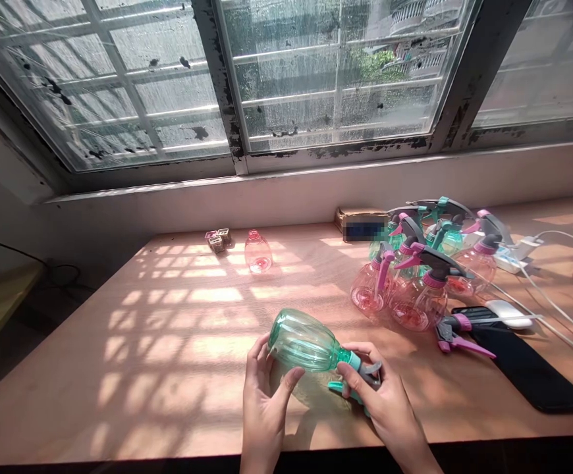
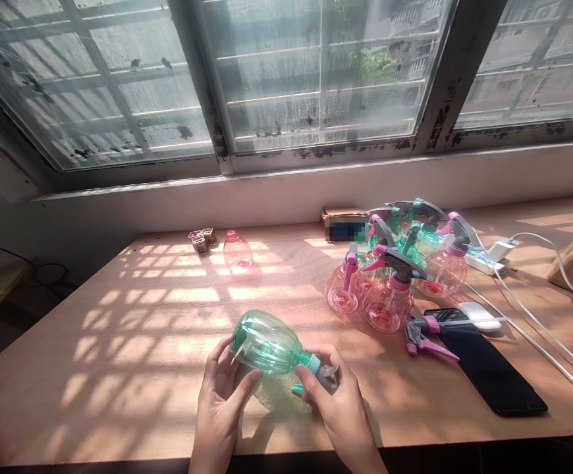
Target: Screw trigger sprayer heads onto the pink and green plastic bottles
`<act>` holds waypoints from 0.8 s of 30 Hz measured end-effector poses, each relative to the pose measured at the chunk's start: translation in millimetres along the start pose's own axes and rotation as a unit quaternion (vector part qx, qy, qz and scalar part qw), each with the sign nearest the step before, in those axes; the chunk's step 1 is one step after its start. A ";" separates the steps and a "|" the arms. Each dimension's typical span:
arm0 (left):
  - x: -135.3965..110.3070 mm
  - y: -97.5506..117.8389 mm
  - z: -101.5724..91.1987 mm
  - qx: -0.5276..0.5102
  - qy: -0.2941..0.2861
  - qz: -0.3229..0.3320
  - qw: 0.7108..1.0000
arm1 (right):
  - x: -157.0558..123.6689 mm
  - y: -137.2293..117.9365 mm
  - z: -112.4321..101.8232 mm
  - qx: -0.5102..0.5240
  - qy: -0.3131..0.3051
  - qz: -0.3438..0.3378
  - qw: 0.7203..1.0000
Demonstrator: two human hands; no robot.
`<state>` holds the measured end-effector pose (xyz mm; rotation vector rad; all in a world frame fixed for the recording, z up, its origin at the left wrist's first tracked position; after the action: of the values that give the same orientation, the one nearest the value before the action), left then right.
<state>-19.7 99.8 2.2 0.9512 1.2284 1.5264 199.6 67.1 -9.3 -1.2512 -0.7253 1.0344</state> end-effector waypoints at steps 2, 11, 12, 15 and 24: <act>0.1 0.8 -0.5 0.004 0.001 0.003 1.000 | -0.2 -0.4 0.6 0.011 0.000 0.003 1.000; -1.9 0.2 -2.4 -0.011 -0.001 0.007 1.000 | -2.9 -11.2 1.2 0.005 0.017 -0.025 1.000; -1.7 0.2 -3.1 -0.019 0.000 0.003 1.000 | -3.4 -12.4 2.0 0.008 0.015 -0.029 0.999; -0.1 0.6 -4.7 -0.022 0.010 0.001 1.000 | -4.6 -13.8 3.8 0.020 0.010 -0.031 0.999; 0.6 2.0 -0.1 0.001 0.007 0.015 1.000 | -4.3 -9.1 2.5 0.028 0.012 -0.001 1.000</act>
<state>-20.4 100.1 4.2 0.9666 1.2303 1.5584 197.6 64.1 0.5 -1.2120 -0.6749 1.0305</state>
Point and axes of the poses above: each hand's wrist, its own x-axis towards the middle knuckle, its own z-axis out of the palm, y = z × x, the point moved 10 cm from there along x, towards the middle knuckle, and after that the axes turned 9 degrees about y, right-handed, at the moved point
